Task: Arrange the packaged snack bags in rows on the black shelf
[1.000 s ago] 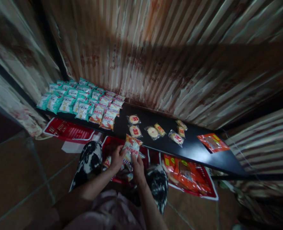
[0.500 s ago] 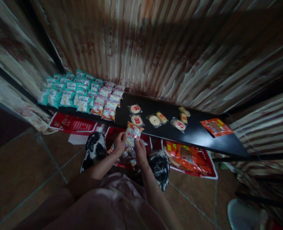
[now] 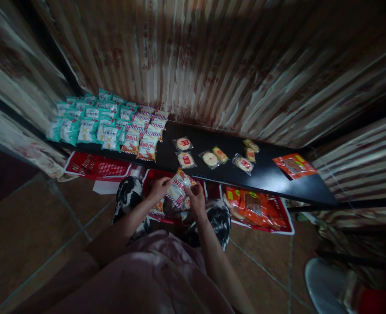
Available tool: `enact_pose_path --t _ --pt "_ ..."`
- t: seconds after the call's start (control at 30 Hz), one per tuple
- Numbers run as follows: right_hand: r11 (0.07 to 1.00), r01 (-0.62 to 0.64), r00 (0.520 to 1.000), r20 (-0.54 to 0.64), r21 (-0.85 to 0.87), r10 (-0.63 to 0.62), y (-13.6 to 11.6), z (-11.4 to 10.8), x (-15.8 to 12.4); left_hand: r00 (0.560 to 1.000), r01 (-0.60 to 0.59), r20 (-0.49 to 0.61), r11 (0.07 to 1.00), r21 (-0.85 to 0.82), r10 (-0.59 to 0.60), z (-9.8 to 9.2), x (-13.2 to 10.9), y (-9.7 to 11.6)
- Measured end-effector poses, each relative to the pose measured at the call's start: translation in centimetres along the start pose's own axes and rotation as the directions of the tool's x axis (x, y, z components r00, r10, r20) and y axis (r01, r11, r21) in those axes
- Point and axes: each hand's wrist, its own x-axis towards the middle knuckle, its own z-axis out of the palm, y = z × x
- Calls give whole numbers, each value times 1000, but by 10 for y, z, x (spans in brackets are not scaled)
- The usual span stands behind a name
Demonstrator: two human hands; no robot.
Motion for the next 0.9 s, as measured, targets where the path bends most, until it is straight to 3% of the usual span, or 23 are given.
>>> enact_pose_path --t 0.1,0.17,0.27,0.37,0.5,0.67,0.73,0.9 --pt "919 244 966 -9 -310 -259 -4 -12 5 997 -25 75 1000 6 24 -11 5 0" --pt "827 379 925 129 -415 -358 -5 -21 7 987 -75 145 996 39 69 -20 8 4" --pt "814 435 883 359 -385 -302 -5 -30 5 941 -176 310 979 107 135 -33 11 12" --pt "849 393 893 368 -354 -260 -5 -34 1 888 -246 430 958 147 162 -41 10 23" --pt "819 464 842 455 -337 -291 -12 -32 -1 881 -347 401 918 191 250 -38 2 38" --pt "853 453 697 700 -261 -156 -22 -23 -5 875 -382 409 887 260 257 -24 -11 52" --pt "881 383 714 694 -276 -93 -22 -20 -10 869 -417 400 865 278 290 -21 -13 55" --pt "921 259 816 576 -292 -47 -21 -14 -18 876 -439 351 851 290 332 -28 -9 57"
